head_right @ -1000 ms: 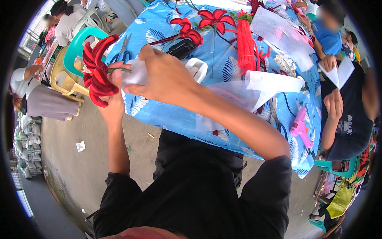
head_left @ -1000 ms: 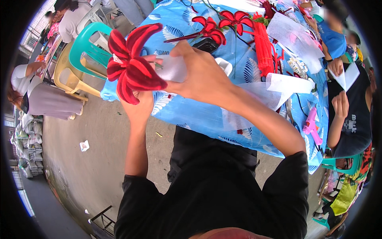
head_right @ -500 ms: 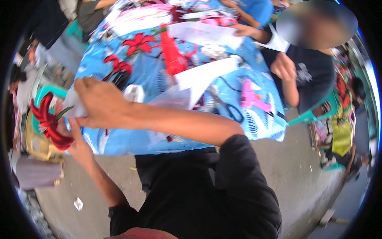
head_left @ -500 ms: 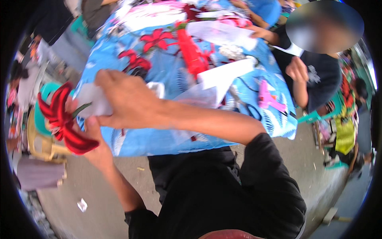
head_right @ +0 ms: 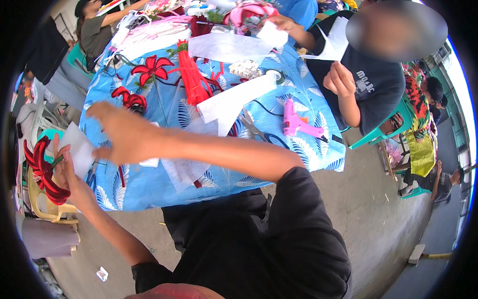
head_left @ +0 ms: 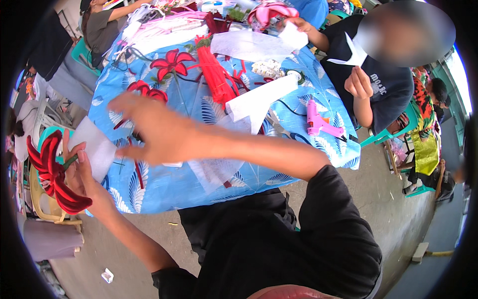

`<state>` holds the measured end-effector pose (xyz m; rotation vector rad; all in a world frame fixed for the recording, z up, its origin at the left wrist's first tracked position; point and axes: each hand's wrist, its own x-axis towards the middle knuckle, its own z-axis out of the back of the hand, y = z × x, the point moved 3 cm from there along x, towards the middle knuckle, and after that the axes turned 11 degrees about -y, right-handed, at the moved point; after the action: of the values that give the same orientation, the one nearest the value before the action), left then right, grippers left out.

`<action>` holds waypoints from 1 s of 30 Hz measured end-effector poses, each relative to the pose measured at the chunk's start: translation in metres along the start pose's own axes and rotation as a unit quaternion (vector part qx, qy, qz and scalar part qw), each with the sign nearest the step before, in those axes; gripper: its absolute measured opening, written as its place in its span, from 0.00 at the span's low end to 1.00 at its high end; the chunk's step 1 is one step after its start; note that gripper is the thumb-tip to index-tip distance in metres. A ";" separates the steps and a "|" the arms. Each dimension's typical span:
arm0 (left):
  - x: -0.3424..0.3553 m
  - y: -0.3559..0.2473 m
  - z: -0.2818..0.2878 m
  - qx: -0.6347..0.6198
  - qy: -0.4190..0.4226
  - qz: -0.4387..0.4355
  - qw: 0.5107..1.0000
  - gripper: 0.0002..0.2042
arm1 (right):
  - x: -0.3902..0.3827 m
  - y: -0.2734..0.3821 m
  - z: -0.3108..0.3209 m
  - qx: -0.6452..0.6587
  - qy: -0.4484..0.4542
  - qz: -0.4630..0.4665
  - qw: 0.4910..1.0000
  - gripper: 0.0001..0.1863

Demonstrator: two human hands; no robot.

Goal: The person assembles ribbon flowers by hand, wrapping tape around stems and arranging fabric petals at a table with other people. They demonstrate the finished red and black flowers.

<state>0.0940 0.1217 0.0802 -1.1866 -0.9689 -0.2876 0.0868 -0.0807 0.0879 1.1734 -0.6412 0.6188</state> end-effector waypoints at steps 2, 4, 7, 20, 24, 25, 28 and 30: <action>0.005 0.013 0.017 -0.012 0.017 0.017 1.000 0.12 | 0.008 -0.022 0.019 -0.021 -0.005 -0.035 0.999 0.26; 0.007 0.022 0.032 0.005 0.029 0.053 0.998 0.13 | 0.008 -0.068 0.043 -0.092 -0.005 -0.090 0.992 0.15; 0.011 -0.007 0.018 -0.004 0.055 -0.011 0.998 0.14 | -0.007 -0.123 0.076 -0.204 0.008 -0.139 0.969 0.08; 0.005 -0.014 0.019 -0.194 0.156 0.052 0.967 0.27 | 0.004 -0.184 0.051 -0.073 0.033 -0.392 0.916 0.10; 0.003 -0.023 0.007 -0.217 0.193 0.098 0.952 0.33 | 0.005 -0.205 0.050 -0.007 0.004 -0.429 0.903 0.08; 0.003 -0.024 0.005 -0.217 0.199 0.100 0.950 0.34 | 0.004 -0.209 0.052 0.015 -0.005 -0.426 0.904 0.07; -0.001 -0.021 0.004 -0.231 0.194 0.109 0.947 0.37 | 0.009 -0.194 0.057 0.081 -0.045 -0.402 0.911 0.06; 0.000 -0.027 0.002 -0.246 0.203 0.130 0.939 0.38 | 0.017 -0.169 0.065 0.132 -0.070 -0.377 0.914 0.07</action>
<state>0.0756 0.1132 0.0979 -1.6123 -0.3751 -0.5590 0.2131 -0.1865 0.0106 1.6019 -0.1797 -0.0445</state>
